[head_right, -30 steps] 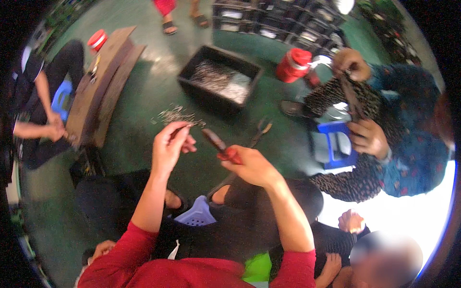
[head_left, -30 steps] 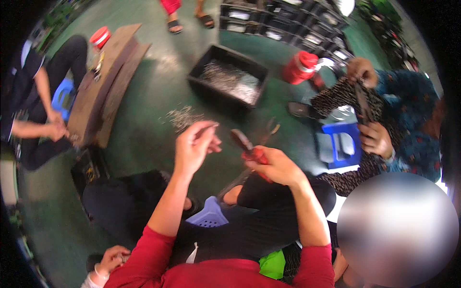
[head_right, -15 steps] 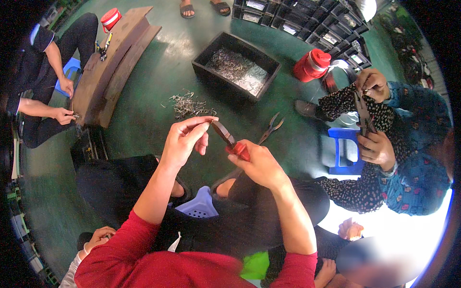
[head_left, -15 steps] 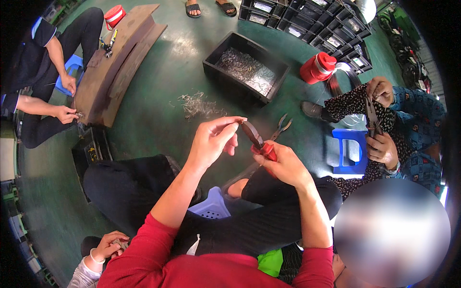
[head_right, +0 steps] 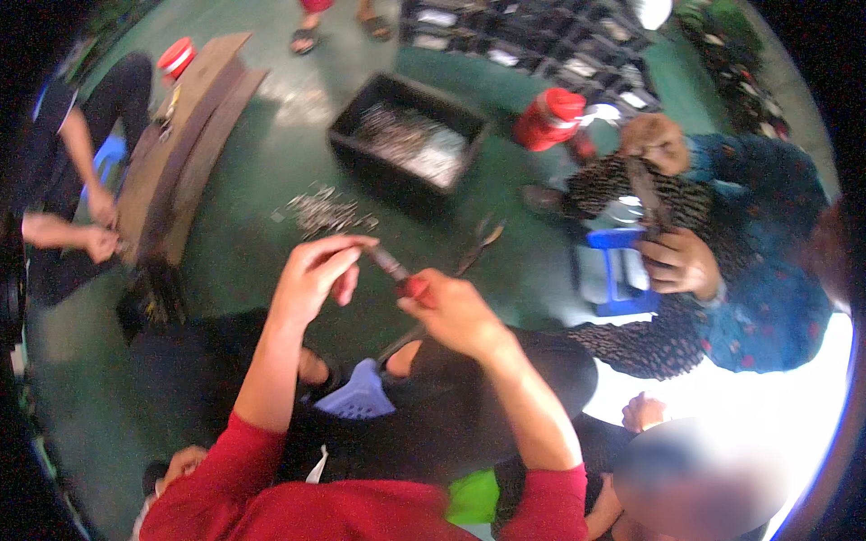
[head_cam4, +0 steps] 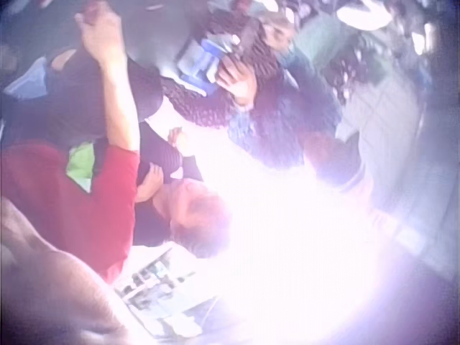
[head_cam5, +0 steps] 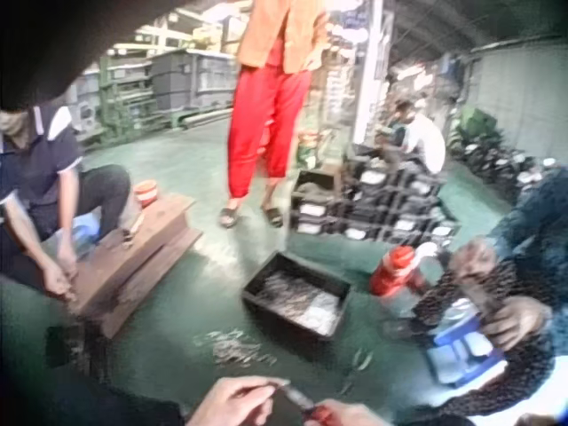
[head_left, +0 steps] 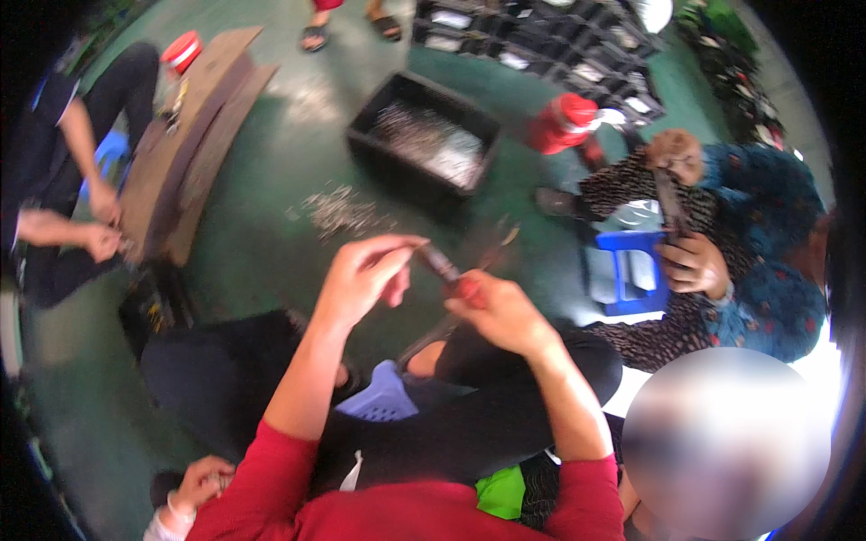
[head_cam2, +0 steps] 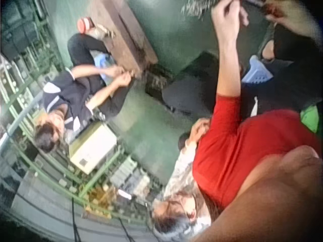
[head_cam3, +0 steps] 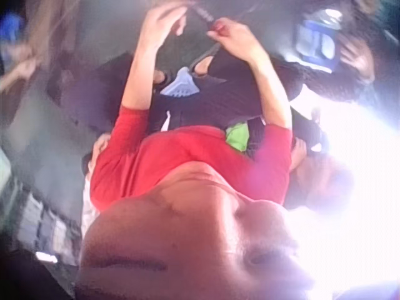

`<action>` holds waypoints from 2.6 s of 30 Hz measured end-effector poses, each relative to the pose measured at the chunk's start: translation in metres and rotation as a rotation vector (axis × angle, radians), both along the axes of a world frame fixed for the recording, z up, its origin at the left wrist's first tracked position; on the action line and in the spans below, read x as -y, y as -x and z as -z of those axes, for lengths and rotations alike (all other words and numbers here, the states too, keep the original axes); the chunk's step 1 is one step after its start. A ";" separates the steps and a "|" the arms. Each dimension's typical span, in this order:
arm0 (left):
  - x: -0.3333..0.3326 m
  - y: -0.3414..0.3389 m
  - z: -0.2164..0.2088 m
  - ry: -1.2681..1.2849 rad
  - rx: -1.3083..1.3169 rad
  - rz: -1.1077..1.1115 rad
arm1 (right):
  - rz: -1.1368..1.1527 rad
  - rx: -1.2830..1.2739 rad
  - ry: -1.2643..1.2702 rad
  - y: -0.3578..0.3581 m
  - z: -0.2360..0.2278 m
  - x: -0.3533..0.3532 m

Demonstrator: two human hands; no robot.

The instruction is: The person sits on a low stool and repeatedly picks up small metal wire pieces from a pile on the floor. Using red-handled pliers, they cut each piece and drop the cut segments into a nearby black bin. The process is continuous and repetitive.

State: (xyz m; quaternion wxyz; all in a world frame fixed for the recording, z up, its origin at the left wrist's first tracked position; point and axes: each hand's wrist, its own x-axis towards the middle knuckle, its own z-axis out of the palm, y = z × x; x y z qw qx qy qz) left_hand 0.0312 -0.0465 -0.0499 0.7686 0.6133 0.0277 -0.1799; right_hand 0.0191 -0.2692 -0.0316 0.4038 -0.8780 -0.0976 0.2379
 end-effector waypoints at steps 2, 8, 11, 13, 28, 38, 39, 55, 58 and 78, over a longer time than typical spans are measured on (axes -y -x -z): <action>0.001 -0.001 -0.001 -0.061 0.030 0.069 | 0.028 0.050 -0.065 0.001 0.006 0.001; 0.003 0.000 0.001 -0.157 0.043 0.217 | -0.042 0.186 0.061 0.004 0.024 0.011; 0.004 -0.002 0.010 -0.208 0.071 0.218 | -0.038 0.166 0.089 0.000 0.035 0.015; 0.004 0.000 0.016 -0.246 0.081 0.216 | -0.020 0.090 0.163 0.003 0.042 0.013; 0.024 0.010 0.037 -0.267 0.100 0.051 | 0.133 0.131 0.293 0.009 0.049 0.001; 0.031 0.013 0.037 -0.257 0.068 -0.020 | 0.129 0.246 0.329 0.010 0.064 -0.002; 0.032 0.013 0.037 -0.230 0.062 -0.030 | 0.113 0.259 0.343 0.010 0.064 -0.002; 0.021 0.005 0.030 -0.283 0.110 0.037 | 0.063 -0.275 0.144 -0.011 0.030 0.026; 0.021 0.002 0.041 -0.316 0.056 0.012 | -0.087 -0.076 0.566 -0.003 0.019 0.027; -0.034 -0.159 0.245 -1.165 0.115 -0.359 | -0.341 0.036 0.847 0.025 0.033 0.035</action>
